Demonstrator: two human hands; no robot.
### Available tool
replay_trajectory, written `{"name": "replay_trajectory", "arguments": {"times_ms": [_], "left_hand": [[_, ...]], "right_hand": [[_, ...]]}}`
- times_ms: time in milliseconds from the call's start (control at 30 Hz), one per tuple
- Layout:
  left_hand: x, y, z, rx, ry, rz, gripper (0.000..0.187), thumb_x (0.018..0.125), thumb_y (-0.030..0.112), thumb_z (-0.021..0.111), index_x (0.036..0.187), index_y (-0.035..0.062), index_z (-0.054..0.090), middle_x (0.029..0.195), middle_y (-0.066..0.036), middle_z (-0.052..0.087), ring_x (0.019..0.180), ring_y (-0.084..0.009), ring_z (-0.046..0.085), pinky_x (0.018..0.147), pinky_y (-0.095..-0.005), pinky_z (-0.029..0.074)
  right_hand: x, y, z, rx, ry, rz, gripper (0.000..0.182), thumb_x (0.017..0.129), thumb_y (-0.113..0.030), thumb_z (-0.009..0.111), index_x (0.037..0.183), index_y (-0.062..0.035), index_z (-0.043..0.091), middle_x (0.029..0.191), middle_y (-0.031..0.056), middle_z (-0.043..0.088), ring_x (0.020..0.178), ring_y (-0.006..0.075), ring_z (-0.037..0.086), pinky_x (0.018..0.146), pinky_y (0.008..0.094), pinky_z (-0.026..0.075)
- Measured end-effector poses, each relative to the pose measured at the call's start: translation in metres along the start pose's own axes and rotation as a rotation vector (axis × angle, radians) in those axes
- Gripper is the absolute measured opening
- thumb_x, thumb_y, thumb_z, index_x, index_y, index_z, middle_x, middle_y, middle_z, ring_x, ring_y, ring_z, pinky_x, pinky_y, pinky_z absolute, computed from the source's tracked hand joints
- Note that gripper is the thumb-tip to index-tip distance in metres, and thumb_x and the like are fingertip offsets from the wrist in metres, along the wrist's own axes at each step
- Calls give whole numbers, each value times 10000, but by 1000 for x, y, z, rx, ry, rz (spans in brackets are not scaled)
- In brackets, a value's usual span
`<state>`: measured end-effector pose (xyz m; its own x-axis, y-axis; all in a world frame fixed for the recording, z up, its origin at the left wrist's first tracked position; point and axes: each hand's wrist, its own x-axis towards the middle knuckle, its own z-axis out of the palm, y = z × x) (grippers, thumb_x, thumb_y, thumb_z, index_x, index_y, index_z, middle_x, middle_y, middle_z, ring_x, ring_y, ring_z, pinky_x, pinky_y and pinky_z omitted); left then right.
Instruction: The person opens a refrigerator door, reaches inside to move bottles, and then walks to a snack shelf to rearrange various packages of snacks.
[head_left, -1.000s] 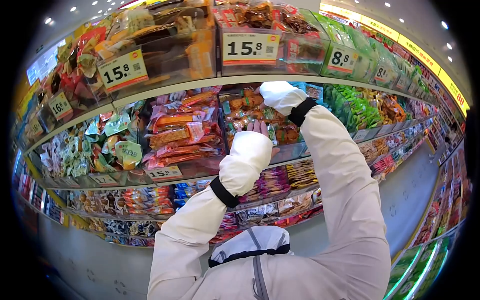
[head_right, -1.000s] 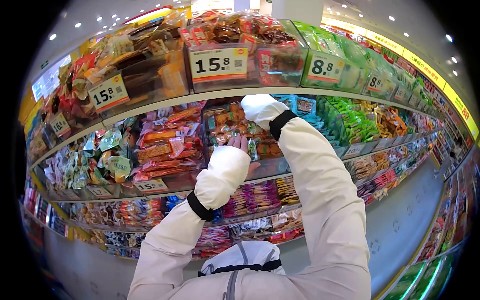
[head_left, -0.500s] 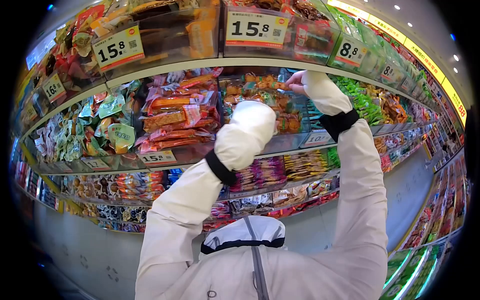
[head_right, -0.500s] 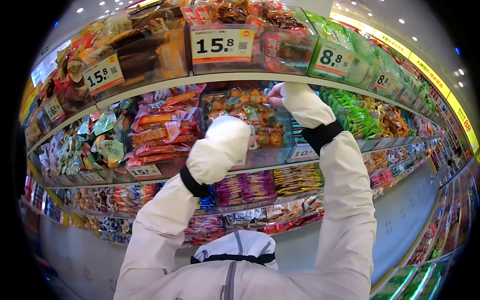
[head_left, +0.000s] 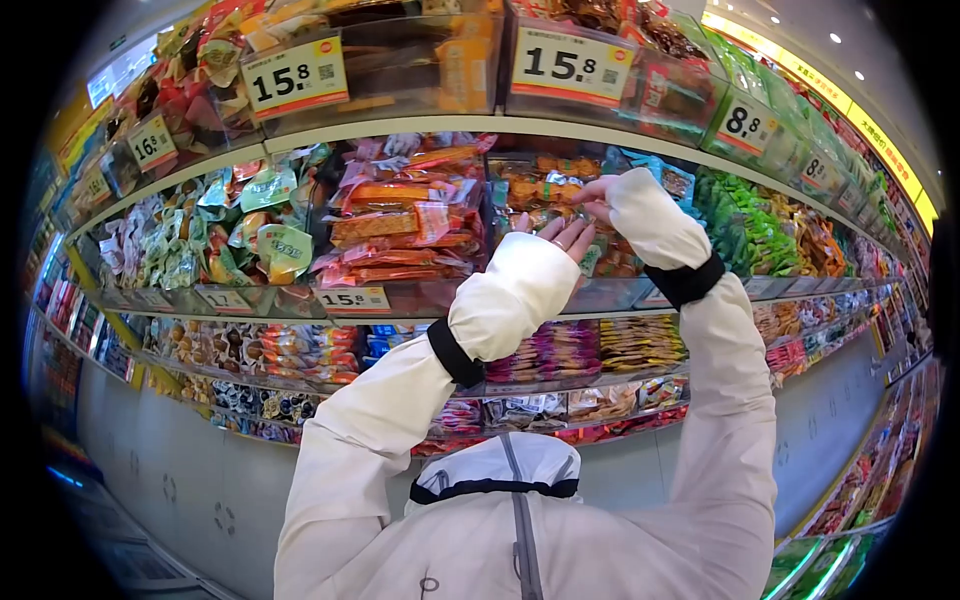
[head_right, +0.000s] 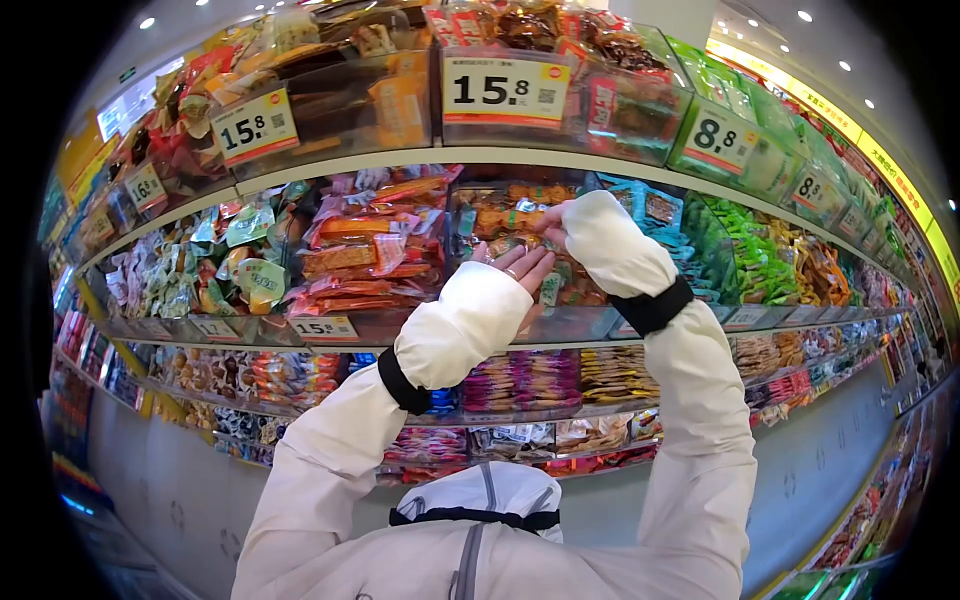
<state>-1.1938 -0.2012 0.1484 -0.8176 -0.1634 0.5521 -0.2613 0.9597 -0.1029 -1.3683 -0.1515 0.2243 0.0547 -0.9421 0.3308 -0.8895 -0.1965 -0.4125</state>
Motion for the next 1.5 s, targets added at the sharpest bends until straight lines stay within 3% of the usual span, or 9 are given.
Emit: {"name": "replay_trajectory", "arguments": {"times_ms": [400,600,800,867,933,1000,1033,1133,1500], "left_hand": [[-111,-96,-144,-103,-68,-425,464,706,125,724,1129,73,541,1189,-119,527,1090,-305,499,906,-356,415],[-109,-114,-128,-130,-45,-193,601,697,136,733,1243,96,484,1356,-121,392,1272,-316,334,1030,-384,310],[-117,-132,-120,-260,-21,-320,645,704,116,727,1281,81,441,1404,-107,331,1334,-307,241,1076,-387,246],[-117,-134,-118,-221,-27,-305,660,703,109,726,1293,91,431,1400,-105,336,1332,-310,244,1077,-386,247],[-115,-132,-116,-170,-39,-292,658,704,105,724,1293,95,431,1386,-111,353,1323,-314,260,1074,-390,252],[-116,-135,-111,-116,-34,-284,649,708,105,721,1290,94,433,1372,-118,369,1311,-316,282,1066,-392,265],[-114,-137,-110,-80,-43,-280,644,709,106,720,1288,92,436,1372,-121,369,1308,-316,288,1062,-390,270],[-113,-131,-107,-38,-28,-264,624,714,113,717,1276,86,448,1366,-136,376,1293,-339,306,1051,-392,283],[-108,-58,-129,196,-56,-252,626,774,179,641,1335,94,376,1376,-120,362,1292,-306,321,1052,-491,245]], "right_hand": [[-8,-103,2,-265,-78,-246,142,834,-144,580,852,-4,592,723,147,586,659,319,561,594,355,446],[56,-100,60,-97,246,-555,405,843,-363,593,746,29,561,635,179,519,585,341,492,569,380,421],[67,-76,90,-661,132,-633,310,911,-303,424,883,-39,586,937,110,549,917,263,523,821,331,426],[79,-38,116,-600,516,-817,284,922,-244,383,1037,-64,570,1116,106,545,1090,242,489,945,314,386],[61,-56,78,-151,232,-552,327,825,-325,604,793,-3,554,765,115,533,698,279,482,655,351,403],[65,-25,76,-351,-62,-426,295,898,-178,390,1142,-79,524,1228,101,502,1184,239,438,1022,324,327],[76,7,93,412,-165,-355,268,887,-164,413,1095,-79,560,1180,105,531,1148,250,465,1007,336,345],[44,-55,61,-491,-39,-494,247,908,-171,406,1036,-73,593,1148,100,553,1116,263,489,991,337,366],[-9,-71,-2,-254,19,-212,236,762,-235,635,828,-15,579,677,188,536,691,371,533,633,410,430]]}}
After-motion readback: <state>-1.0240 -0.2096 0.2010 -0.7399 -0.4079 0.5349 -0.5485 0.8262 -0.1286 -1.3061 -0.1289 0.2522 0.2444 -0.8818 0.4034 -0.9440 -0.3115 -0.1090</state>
